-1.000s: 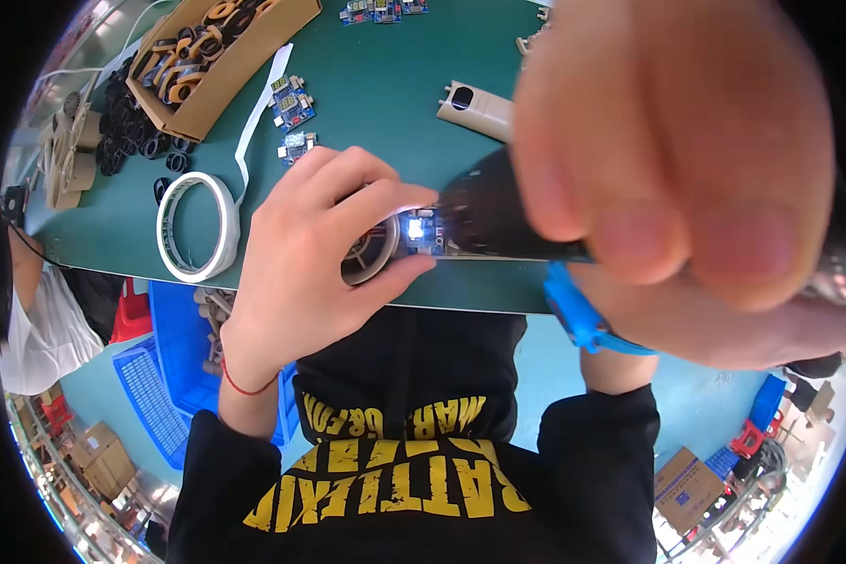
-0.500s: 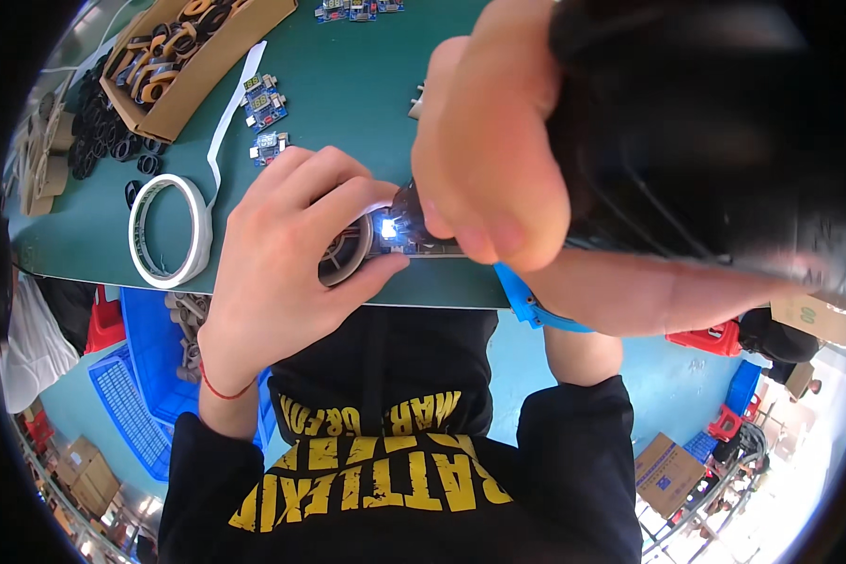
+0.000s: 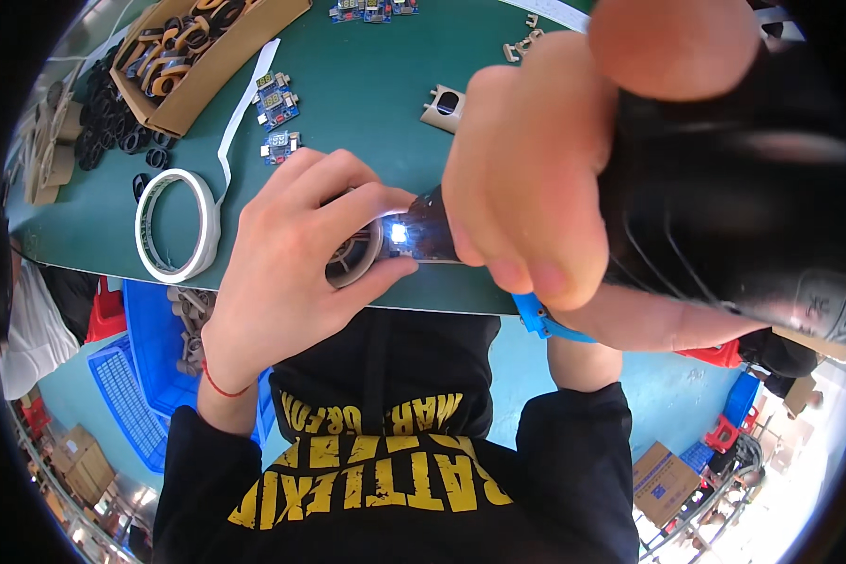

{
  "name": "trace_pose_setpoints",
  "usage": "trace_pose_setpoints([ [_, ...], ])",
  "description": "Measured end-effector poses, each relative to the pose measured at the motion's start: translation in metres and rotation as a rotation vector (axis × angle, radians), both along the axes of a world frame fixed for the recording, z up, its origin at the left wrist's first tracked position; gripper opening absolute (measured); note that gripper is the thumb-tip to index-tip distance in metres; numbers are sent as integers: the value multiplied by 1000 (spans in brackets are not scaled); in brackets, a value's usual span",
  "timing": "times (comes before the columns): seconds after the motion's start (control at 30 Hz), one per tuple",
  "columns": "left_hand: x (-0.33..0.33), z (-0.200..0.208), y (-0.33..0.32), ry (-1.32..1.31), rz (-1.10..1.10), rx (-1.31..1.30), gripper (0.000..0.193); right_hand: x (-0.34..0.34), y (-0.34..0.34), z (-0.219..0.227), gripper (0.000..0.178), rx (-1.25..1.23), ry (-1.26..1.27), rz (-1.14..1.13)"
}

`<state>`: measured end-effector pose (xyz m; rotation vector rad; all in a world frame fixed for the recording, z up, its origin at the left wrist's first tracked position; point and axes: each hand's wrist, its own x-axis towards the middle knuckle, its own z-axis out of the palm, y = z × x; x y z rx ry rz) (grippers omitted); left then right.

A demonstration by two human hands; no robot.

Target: Assemble small portable fans by installing batteries, circuit boards, and fastening the plastic casing using an electric screwdriver.

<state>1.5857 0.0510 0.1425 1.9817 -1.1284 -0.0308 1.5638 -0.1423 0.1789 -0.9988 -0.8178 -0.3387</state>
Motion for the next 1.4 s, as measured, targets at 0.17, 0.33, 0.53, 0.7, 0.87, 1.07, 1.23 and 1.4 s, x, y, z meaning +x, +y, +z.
trace_pose_setpoints([
  [0.17, -1, 0, -1, -3, 4, -8, 35, -7, -13, 13, 51, -145, 76, 26],
  [0.33, -1, -1, 0, -7, 7, 1, 37, -8, -14, 17, 50, -222, 131, 42],
  [0.53, -2, -1, -1, 13, 12, -6, 38, -10, -4, -2, 47, 42, 31, -23],
  [0.7, -2, -1, 0, 24, 20, 1, 37, -4, -4, 1, 43, -91, -15, 53],
  [0.87, -3, -3, 1, 25, 30, -11, 36, 9, -7, 21, 38, -380, 99, 186],
  [1.07, -1, -3, 1, -28, 26, -12, 35, 14, 3, 15, 37, -209, 3, 224],
  [1.23, 0, 1, 3, -54, 24, 42, 39, -5, 1, 19, 37, -24, 96, 51],
  [1.4, -1, 10, 0, -59, 4, 61, 53, -16, -8, 27, 53, 90, 108, -118],
])
